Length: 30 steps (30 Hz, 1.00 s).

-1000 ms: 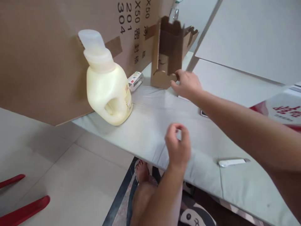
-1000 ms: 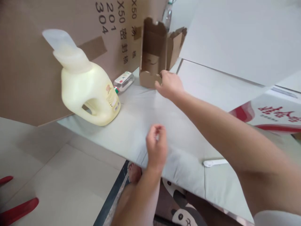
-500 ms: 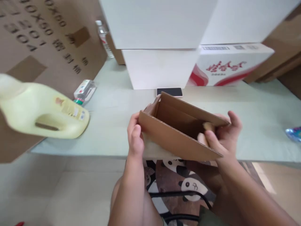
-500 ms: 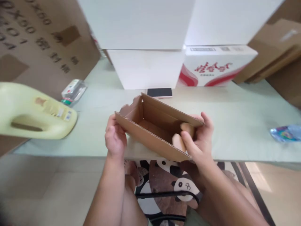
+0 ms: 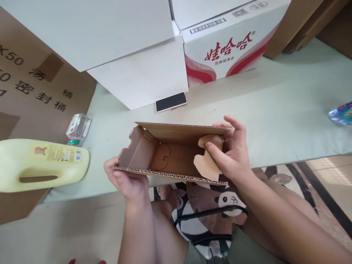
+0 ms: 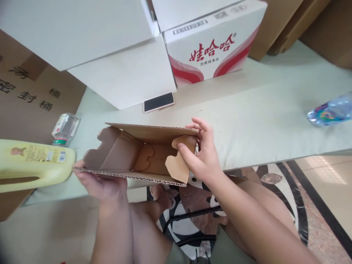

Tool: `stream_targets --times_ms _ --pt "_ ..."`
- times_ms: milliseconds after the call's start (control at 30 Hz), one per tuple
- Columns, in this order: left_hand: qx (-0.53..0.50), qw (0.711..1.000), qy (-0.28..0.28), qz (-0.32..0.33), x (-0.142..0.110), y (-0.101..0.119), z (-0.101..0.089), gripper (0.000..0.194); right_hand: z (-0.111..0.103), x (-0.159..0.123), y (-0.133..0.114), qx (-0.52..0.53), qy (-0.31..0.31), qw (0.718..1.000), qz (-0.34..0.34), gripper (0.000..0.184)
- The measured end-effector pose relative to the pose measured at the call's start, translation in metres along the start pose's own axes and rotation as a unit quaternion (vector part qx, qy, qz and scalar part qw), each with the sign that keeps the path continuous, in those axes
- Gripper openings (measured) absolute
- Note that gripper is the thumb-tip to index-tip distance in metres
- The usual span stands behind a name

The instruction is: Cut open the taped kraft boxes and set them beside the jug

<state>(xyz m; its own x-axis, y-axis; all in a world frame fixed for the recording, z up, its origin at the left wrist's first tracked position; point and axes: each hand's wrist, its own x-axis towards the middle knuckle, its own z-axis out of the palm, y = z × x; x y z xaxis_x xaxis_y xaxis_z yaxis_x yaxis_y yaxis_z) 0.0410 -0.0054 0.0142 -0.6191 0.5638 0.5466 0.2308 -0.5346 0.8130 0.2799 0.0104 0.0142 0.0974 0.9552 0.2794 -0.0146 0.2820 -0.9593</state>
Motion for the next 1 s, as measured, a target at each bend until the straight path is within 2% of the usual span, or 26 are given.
stream_targets --times_ms 67,167,200,333,433,700,800,900,1000 --pt "0.016 1.000 -0.002 -0.012 -0.004 0.001 -0.003 0.048 -0.002 0.002 0.000 -0.008 -0.017 1.000 -0.010 0.050" --pt "0.012 0.999 -0.012 -0.044 -0.009 -0.002 -0.007 0.047 -0.001 0.005 -0.001 -0.021 -0.028 0.999 0.031 0.018" --pt "0.002 0.999 -0.015 -0.051 -0.010 -0.003 -0.007 0.046 0.000 0.006 -0.002 -0.027 -0.020 0.998 0.044 0.015" --pt "-0.029 0.997 -0.024 -0.069 -0.011 -0.007 -0.008 0.045 0.005 0.005 -0.005 -0.057 0.030 0.996 0.053 0.018" --pt "-0.034 0.996 -0.038 -0.073 -0.009 -0.008 -0.008 0.044 0.006 0.000 -0.001 -0.055 0.039 0.996 0.052 0.018" --pt "0.009 0.996 -0.047 -0.077 -0.007 -0.005 -0.014 0.044 0.005 -0.012 0.008 -0.062 -0.012 0.998 0.021 0.032" --pt "0.015 0.993 -0.047 -0.105 -0.008 -0.002 -0.014 0.044 0.004 -0.009 0.010 -0.062 -0.024 0.998 0.014 0.025" --pt "0.019 0.990 -0.047 -0.132 -0.008 -0.002 -0.012 0.040 0.002 -0.006 0.015 -0.021 -0.040 0.998 -0.041 0.021" --pt "0.016 0.993 -0.046 -0.106 -0.008 -0.004 -0.012 0.033 0.001 -0.005 0.019 0.026 -0.044 0.995 -0.080 0.032"
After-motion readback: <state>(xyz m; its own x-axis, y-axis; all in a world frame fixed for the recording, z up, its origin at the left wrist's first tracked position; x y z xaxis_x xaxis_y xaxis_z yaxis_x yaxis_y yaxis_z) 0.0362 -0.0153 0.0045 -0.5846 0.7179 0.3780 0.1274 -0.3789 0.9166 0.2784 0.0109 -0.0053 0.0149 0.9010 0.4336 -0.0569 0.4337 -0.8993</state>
